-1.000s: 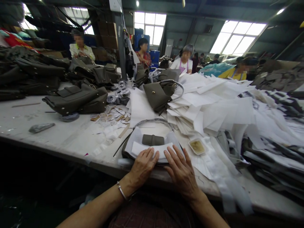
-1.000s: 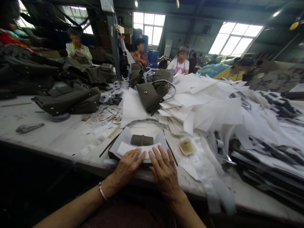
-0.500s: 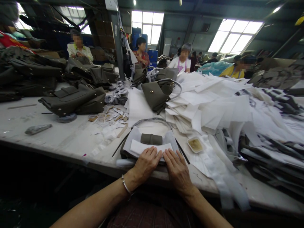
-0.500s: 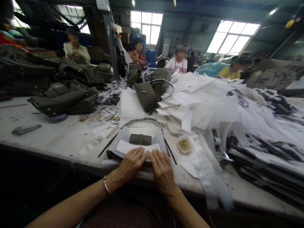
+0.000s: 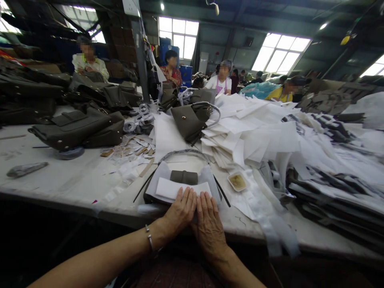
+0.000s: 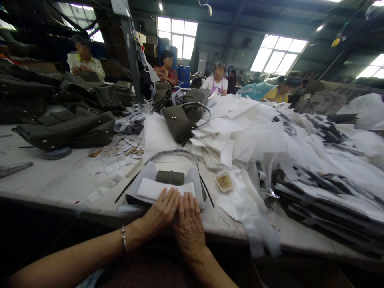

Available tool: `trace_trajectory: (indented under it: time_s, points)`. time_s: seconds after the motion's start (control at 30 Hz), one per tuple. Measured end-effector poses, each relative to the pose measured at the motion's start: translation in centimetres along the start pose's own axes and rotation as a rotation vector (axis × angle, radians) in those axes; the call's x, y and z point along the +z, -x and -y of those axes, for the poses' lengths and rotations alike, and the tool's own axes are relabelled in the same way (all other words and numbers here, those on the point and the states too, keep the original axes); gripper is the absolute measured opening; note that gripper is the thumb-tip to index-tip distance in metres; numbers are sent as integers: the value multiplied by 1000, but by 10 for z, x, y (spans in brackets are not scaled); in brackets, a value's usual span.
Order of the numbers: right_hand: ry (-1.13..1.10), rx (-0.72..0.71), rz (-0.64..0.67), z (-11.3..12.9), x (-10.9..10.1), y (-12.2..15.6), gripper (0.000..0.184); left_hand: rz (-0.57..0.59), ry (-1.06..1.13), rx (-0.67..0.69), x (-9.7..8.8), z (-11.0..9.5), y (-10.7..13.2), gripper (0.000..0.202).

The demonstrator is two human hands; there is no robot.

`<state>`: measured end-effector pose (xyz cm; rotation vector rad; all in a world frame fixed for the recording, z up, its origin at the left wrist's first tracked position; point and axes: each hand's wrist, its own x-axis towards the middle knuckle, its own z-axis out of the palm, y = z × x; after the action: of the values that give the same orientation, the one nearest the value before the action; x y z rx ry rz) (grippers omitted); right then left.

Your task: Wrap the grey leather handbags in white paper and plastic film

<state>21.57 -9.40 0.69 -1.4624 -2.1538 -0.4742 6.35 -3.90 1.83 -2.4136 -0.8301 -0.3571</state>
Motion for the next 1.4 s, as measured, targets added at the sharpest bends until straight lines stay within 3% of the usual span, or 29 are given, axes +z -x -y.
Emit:
trace_trajectory:
  time_s: [0.17,0.33,0.5,0.7,0.87,1.07,1.2,1.4]
  points:
    - [-64,4,-68,-10,3,-9,59,-39,69,52,9,15,-5,38]
    - [-60,-98,-120,-30,6,-20,41,-46,123,31,4,21,-6,36]
    - [-4,-197,-116,-40,8,-34,39,-53,107,12,9,23,-2,36]
    - [74,-264,-138,-38,18,-39,38,-59,-32,-48,20,12,-1,38]
    - [31,-197,-120,-37,17,-42,39,-19,0,-49,23,12,-8,39]
    - [-21,-165,-119,-9,0,-24,46,-128,78,-14,11,16,21,38]
    - [13,-152,-206,7,1,-7,43,-224,126,-16,0,14,40,38]
    - [-28,-162,-191,-1,8,-8,40,-176,96,-73,2,7,37,39]
